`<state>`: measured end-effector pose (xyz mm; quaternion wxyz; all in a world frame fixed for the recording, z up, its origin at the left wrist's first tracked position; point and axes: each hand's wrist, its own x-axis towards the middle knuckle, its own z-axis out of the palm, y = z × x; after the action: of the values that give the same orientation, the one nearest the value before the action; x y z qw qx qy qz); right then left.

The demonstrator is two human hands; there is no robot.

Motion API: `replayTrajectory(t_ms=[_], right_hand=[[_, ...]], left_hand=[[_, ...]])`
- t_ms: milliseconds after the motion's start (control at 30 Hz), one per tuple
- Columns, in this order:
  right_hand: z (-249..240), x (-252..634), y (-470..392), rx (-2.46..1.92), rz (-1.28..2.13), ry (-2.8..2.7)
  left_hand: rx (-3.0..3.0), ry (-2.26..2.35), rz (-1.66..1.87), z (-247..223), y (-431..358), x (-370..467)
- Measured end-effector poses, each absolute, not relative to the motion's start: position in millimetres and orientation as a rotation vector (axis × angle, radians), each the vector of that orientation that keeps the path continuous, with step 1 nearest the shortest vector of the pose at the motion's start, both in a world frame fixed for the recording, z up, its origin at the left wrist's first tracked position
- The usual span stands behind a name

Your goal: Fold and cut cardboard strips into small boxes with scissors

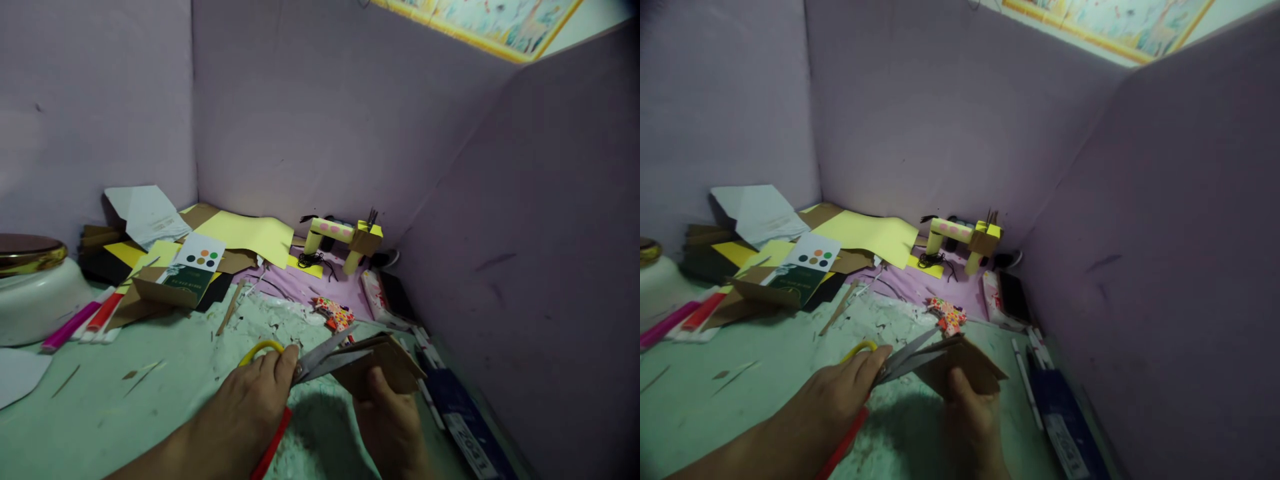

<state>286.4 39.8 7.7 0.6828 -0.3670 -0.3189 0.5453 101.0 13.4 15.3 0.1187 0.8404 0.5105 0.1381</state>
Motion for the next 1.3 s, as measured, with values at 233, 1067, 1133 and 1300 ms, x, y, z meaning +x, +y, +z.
replayTrajectory(t_ms=[233, 1067, 1133, 1300], right_hand=[[1.2, 291.7, 41.0, -0.775, 1.294, -0.769], [0.6, 277.4, 34.0, -0.8, 1.32, -0.753], [-0.6, 278.4, 33.4, -0.797, 1.3, -0.754], [-0.7, 278.5, 35.2, -0.841, 1.274, -0.762]], left_hand=[[2.508, 1.519, 0.408, 8.3, 13.4, 100.5], [2.509, 1.569, 0.233, 21.3, 14.0, 104.8], [2.506, 1.535, 0.196, 24.9, 15.0, 105.4], [2.435, 1.523, 0.192, 30.5, 14.9, 104.6]])
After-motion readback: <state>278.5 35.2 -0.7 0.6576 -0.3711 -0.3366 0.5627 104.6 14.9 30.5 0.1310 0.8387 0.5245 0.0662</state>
